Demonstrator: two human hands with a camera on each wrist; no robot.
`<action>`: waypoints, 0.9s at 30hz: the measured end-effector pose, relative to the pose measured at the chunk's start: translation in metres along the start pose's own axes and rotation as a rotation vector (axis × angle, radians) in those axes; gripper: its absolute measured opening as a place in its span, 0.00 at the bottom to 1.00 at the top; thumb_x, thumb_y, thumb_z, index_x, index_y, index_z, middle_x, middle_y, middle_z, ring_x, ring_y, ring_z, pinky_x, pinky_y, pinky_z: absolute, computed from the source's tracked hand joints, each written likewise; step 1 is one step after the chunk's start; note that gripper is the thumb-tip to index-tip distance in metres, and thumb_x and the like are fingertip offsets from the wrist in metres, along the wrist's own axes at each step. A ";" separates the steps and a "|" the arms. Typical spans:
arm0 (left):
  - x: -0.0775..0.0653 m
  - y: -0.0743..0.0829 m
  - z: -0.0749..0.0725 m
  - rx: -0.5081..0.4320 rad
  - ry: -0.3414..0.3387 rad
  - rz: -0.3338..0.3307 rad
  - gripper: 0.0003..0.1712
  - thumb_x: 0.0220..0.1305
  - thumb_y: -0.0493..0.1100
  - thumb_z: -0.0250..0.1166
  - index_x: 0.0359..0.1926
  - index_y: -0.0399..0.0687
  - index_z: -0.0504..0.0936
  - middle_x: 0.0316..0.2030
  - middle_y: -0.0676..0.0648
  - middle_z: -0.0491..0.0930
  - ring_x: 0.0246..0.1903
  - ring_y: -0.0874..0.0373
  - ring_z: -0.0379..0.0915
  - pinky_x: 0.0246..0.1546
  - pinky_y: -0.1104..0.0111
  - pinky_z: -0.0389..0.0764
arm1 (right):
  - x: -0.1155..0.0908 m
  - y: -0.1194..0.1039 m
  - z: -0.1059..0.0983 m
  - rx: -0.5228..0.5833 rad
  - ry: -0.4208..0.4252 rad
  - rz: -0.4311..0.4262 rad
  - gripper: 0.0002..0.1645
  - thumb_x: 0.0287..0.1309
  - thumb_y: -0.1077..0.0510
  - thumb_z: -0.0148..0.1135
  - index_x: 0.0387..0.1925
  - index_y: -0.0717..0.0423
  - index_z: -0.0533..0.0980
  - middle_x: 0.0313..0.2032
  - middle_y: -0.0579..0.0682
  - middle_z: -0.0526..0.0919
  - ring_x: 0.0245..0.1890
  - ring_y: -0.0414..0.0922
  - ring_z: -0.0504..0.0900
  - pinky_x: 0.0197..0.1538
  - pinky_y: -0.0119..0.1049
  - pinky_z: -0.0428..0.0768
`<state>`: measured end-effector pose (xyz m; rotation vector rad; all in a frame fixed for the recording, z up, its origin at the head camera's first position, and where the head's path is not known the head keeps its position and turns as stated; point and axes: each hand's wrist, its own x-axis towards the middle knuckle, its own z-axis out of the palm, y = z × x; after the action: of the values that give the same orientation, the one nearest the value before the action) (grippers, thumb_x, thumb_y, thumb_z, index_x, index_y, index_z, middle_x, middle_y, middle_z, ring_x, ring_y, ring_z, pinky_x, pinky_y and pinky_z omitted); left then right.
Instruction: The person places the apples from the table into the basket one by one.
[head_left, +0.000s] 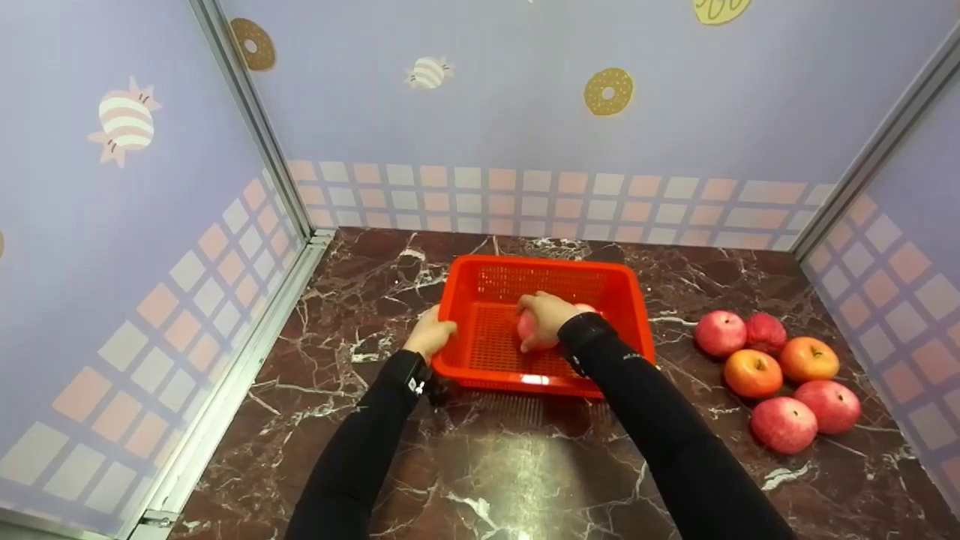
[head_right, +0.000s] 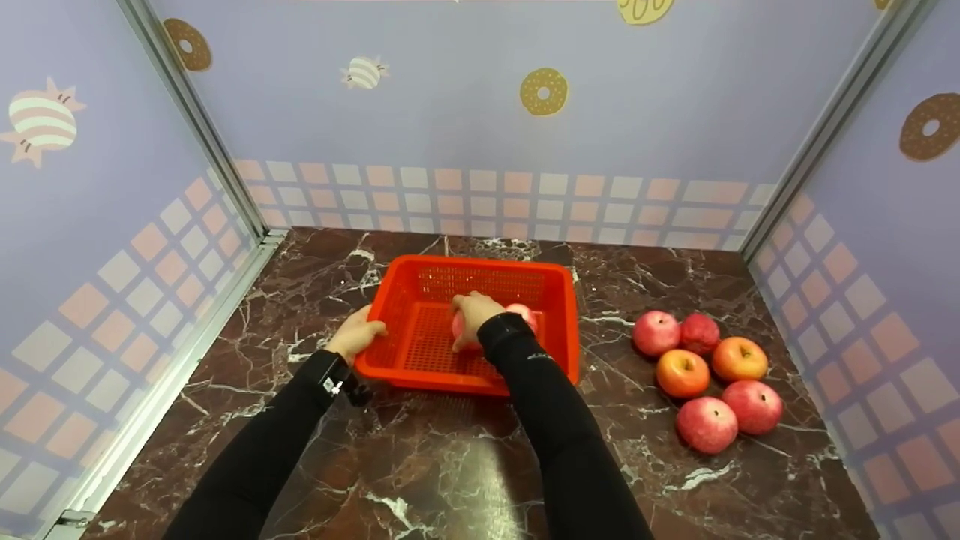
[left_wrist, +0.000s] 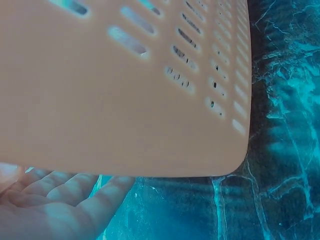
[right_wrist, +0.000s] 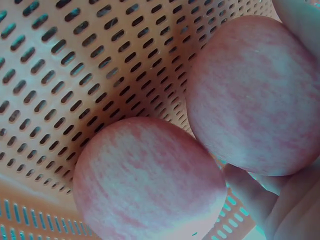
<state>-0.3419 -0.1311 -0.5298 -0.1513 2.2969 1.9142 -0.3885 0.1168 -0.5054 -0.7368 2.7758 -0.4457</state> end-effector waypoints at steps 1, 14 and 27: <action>0.000 0.000 0.000 -0.003 -0.001 -0.004 0.36 0.51 0.25 0.52 0.66 0.31 0.70 0.59 0.30 0.76 0.55 0.37 0.77 0.51 0.51 0.81 | 0.000 0.001 0.000 -0.002 -0.001 0.001 0.42 0.37 0.49 0.85 0.57 0.52 0.77 0.55 0.60 0.80 0.57 0.57 0.79 0.61 0.51 0.79; -0.001 0.000 -0.001 -0.005 0.002 -0.002 0.35 0.52 0.24 0.52 0.65 0.30 0.70 0.59 0.29 0.76 0.55 0.35 0.77 0.50 0.52 0.82 | -0.001 0.014 0.001 0.060 0.039 -0.096 0.40 0.38 0.56 0.81 0.58 0.58 0.78 0.53 0.62 0.83 0.54 0.59 0.81 0.60 0.53 0.79; -0.001 0.001 0.000 -0.018 -0.002 -0.032 0.35 0.54 0.25 0.51 0.67 0.31 0.67 0.61 0.29 0.74 0.57 0.35 0.75 0.51 0.51 0.80 | -0.007 0.006 -0.005 0.099 0.030 -0.023 0.40 0.43 0.46 0.81 0.58 0.54 0.77 0.49 0.58 0.85 0.51 0.54 0.82 0.57 0.48 0.80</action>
<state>-0.3409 -0.1315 -0.5290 -0.1866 2.2618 1.9195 -0.3869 0.1261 -0.5013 -0.7452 2.7524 -0.5990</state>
